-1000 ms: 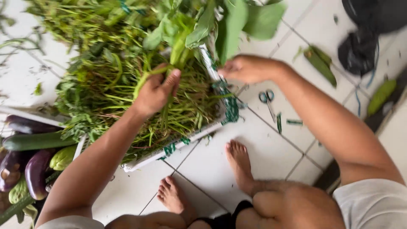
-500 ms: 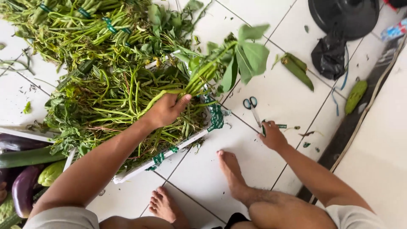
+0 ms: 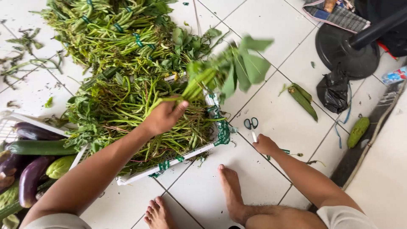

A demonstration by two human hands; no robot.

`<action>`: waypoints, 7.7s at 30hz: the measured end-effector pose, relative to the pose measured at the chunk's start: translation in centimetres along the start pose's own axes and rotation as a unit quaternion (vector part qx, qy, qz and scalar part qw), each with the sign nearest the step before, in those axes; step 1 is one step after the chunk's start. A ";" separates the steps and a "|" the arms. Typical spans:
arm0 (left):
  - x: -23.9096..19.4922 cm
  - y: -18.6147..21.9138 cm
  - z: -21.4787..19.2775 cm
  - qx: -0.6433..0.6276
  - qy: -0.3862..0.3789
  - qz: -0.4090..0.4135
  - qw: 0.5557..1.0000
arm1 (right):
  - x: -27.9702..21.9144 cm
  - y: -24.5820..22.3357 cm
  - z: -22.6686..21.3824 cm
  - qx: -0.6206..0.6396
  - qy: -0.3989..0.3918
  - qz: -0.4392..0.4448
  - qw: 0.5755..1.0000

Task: The person sits on a tiled floor and uses scissors to cut the green plastic bands from bundles of leafy green vegetables. They remove the cut bands and place the trimmed vegetable bundles into a white plastic crate.

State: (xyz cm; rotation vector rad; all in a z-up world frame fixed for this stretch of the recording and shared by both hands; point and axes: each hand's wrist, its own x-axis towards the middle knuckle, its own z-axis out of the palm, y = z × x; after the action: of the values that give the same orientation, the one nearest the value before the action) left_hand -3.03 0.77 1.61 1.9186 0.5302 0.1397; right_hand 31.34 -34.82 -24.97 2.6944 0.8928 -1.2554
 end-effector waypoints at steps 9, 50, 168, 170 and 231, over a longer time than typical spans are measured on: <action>-1.9 -3.5 -4.9 -0.406 0.072 0.031 0.911 | -5.1 -11.7 -10.5 0.398 -0.160 0.031 0.903; -2.9 -0.9 -4.7 -0.389 0.141 -0.009 0.910 | -15.9 -39.8 -21.0 0.452 -0.289 -0.581 0.612; -2.2 -0.8 -3.3 -0.019 -0.132 -0.080 0.988 | -13.8 -29.1 -19.1 0.144 0.008 -0.505 0.851; -2.0 -0.7 -2.4 -0.047 -0.145 -0.065 0.986 | -14.3 -28.3 -17.5 0.171 -0.017 -0.482 0.859; -4.3 -8.0 9.9 -0.130 -0.361 -0.126 0.915 | -9.6 -14.4 -5.4 0.413 -0.140 -0.027 0.900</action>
State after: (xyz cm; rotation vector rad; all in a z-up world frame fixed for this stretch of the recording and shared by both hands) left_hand -5.94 -6.97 -8.99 1.4794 0.2290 -0.6196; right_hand 22.78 -26.02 -11.60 2.8799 0.4464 -2.4011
